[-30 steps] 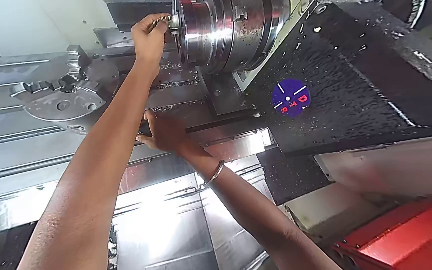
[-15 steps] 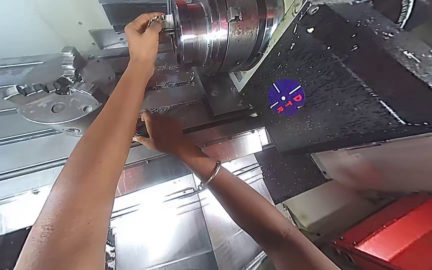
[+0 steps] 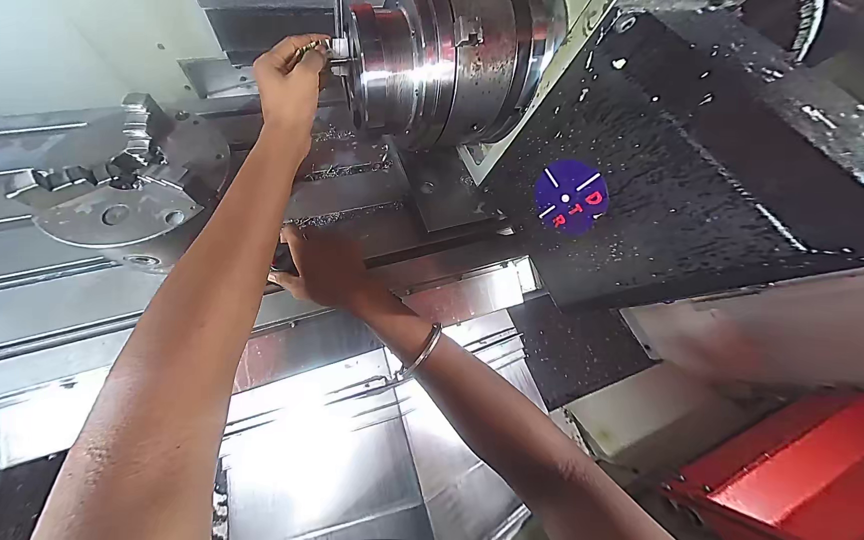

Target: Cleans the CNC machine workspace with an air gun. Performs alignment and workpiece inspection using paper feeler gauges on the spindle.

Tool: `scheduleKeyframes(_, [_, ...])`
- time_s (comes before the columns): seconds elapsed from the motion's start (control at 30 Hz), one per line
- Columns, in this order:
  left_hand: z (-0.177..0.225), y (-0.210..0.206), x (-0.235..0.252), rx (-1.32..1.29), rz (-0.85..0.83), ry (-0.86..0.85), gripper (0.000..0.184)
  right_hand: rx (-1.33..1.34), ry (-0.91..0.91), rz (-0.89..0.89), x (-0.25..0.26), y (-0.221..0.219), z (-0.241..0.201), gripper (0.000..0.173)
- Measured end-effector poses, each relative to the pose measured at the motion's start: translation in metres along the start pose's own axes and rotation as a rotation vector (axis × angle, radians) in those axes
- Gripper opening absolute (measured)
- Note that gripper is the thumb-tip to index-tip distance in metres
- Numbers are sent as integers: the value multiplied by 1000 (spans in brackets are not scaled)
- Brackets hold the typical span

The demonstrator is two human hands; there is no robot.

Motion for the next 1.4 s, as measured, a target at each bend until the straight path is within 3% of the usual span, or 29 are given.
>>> scheduleKeyframes(0.33, [-3,0,0,-6,3,-9,18,-39,-25,-18,1,0,0,64])
scheduleKeyframes(0.67, [1,-1,1,-9,13,13,17,-40,-10,-62,0,1,-2,57])
scheduleKeyframes(0.83, [2,0,4,18,-1,-4,18,-13,-32,-18,2,-2,1,74])
scheduleKeyframes(1.13, [1,2,4,42,-3,-15,18,3,-6,-68,0,3,-1,53])
scheduleKeyframes(1.3, [-1,0,2,62,7,-15,17,-14,-21,-5,0,0,0,64])
scheduleKeyframes(1.4, [-1,-1,2,62,1,-40,17,-14,-23,-10,1,0,-1,59])
Point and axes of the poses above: each hand's wrist, its own x-axis towards the middle knuckle, its own y-axis out of the back of the hand, z = x × y, the point moved 3 cm from there along x, towards the middle knuckle, and after that the axes turned 8 degrees about -z, right-handed, at the moved point
